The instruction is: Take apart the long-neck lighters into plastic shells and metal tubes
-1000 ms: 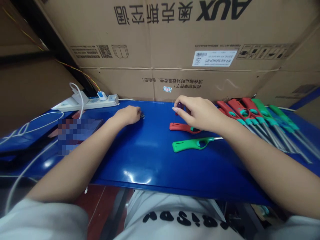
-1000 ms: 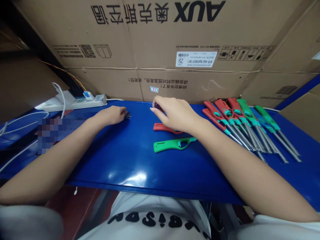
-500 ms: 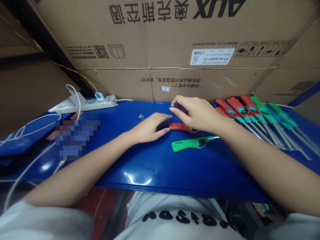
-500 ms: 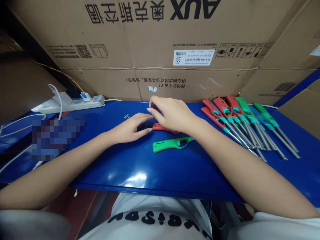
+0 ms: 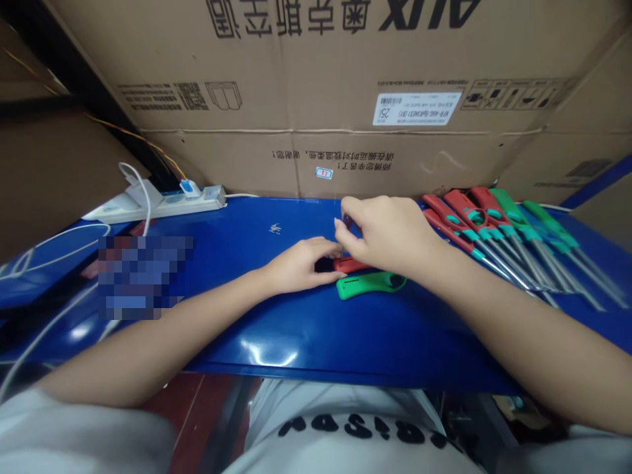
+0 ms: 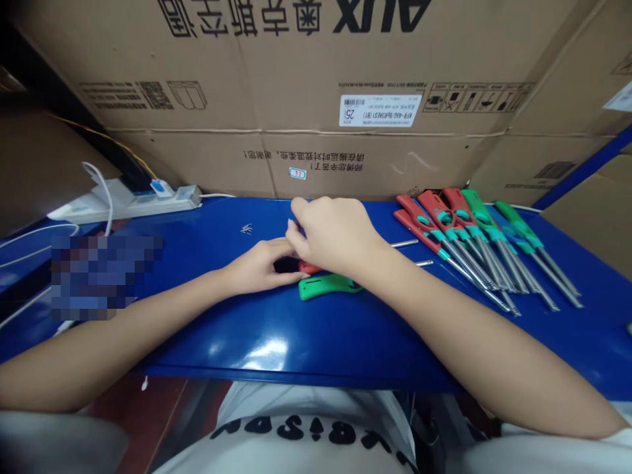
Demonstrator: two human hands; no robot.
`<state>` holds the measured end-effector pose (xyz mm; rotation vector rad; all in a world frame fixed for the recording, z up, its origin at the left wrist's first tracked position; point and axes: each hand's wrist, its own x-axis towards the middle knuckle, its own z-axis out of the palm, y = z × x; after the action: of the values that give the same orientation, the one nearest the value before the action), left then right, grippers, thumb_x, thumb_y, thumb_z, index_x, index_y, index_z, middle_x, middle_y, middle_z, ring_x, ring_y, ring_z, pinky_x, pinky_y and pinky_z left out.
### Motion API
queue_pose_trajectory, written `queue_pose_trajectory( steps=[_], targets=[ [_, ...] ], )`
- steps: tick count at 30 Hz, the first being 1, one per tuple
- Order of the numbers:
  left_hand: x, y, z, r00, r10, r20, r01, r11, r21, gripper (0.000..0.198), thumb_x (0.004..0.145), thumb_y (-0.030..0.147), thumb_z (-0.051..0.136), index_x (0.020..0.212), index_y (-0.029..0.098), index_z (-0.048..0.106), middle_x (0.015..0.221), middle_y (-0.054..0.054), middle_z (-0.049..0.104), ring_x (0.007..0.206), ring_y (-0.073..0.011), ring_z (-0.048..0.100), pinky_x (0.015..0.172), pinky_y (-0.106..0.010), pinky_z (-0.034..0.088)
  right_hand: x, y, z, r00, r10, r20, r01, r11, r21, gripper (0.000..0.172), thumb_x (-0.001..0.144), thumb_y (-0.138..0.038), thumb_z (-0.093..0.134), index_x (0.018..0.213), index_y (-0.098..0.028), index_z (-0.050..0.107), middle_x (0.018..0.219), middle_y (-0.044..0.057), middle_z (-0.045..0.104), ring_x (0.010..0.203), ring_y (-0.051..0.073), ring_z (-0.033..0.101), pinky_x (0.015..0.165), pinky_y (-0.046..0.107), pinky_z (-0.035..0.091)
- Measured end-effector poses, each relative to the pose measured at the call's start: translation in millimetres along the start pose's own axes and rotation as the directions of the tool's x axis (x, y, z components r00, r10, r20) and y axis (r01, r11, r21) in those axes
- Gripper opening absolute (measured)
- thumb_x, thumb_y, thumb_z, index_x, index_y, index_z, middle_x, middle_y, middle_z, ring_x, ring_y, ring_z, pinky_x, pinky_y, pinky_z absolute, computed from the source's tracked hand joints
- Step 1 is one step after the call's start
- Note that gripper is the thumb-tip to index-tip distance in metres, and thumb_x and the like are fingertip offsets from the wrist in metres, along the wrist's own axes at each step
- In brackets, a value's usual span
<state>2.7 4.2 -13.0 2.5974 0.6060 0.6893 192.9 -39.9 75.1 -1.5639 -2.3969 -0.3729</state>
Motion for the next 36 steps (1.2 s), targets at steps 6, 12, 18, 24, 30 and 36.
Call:
queue_pose_trajectory(
  steps=[6, 12, 18, 24, 30, 36],
  targets=[
    [0, 9, 1.6, 0.999, 0.023, 0.034, -0.025, 0.999, 0.048, 0.024, 0.091, 0.030, 0.069, 0.111, 0.016, 0.068, 0.109, -0.011, 0.073, 0.103, -0.0254, 0.069, 0.091, -0.040, 0.055, -8, -23, -9, 0.992, 0.119, 0.052, -0.109, 0.981, -0.163, 0.048, 0.105, -0.040, 0.029, 0.100, -0.012, 0.068, 0.079, 0.018, 0.072, 0.078, 0.029, 0.070, 0.060, 0.031, 0.031],
    [0, 8, 1.9, 0.996, 0.067, 0.064, -0.071, 0.996, 0.061, 0.020, 0.092, 0.026, 0.065, 0.110, 0.016, 0.068, 0.109, -0.010, 0.073, 0.105, -0.0256, 0.068, 0.093, -0.040, 0.054, -5, -8, -11, 0.970, -0.197, 0.145, 0.204, 0.978, -0.035, 0.029, 0.104, -0.034, 0.041, 0.111, -0.013, 0.060, 0.083, 0.012, 0.072, 0.070, 0.024, 0.066, 0.056, 0.030, 0.026],
    [-1, 6, 0.9, 0.995, 0.083, 0.063, -0.087, 0.993, 0.075, 0.018, 0.091, 0.028, 0.062, 0.104, 0.017, 0.067, 0.106, -0.010, 0.072, 0.101, -0.0255, 0.068, 0.091, -0.039, 0.055, -11, 0, -22, 0.921, -0.346, 0.177, 0.335, 0.938, 0.092, 0.019, 0.096, -0.022, 0.047, 0.108, -0.015, 0.059, 0.090, 0.010, 0.073, 0.067, 0.020, 0.061, 0.056, 0.031, 0.026],
    [-1, 6, -2.2, 0.993, 0.079, 0.086, -0.083, 0.996, 0.042, 0.029, 0.089, 0.025, 0.065, 0.117, 0.019, 0.065, 0.119, -0.009, 0.071, 0.113, -0.0263, 0.065, 0.100, -0.041, 0.052, -7, -1, -18, 0.959, -0.252, 0.129, 0.258, 0.966, -0.032, 0.036, 0.104, -0.033, 0.032, 0.107, -0.014, 0.064, 0.085, 0.013, 0.073, 0.069, 0.024, 0.064, 0.057, 0.032, 0.026],
    [-2, 15, -2.4, 0.997, 0.024, 0.071, -0.028, 0.998, 0.052, 0.032, 0.089, 0.039, 0.067, 0.113, 0.017, 0.065, 0.114, -0.011, 0.071, 0.106, -0.0284, 0.068, 0.094, -0.041, 0.055, -8, -1, -15, 0.945, -0.314, 0.089, 0.303, 0.946, 0.115, 0.034, 0.101, -0.028, 0.039, 0.128, -0.013, 0.053, 0.099, 0.012, 0.073, 0.081, 0.023, 0.066, 0.059, 0.030, 0.031],
    [0, 28, 8.0, 0.999, -0.040, 0.033, 0.041, 0.998, -0.050, 0.073, 0.077, 0.050, 0.080, 0.137, 0.019, 0.052, 0.134, -0.014, 0.065, 0.120, -0.0346, 0.063, 0.101, -0.049, 0.052, -4, -3, -14, 0.960, -0.240, 0.147, 0.229, 0.969, 0.088, 0.033, 0.105, -0.036, 0.035, 0.109, -0.016, 0.062, 0.087, 0.011, 0.073, 0.073, 0.023, 0.063, 0.058, 0.030, 0.027]
  ],
)
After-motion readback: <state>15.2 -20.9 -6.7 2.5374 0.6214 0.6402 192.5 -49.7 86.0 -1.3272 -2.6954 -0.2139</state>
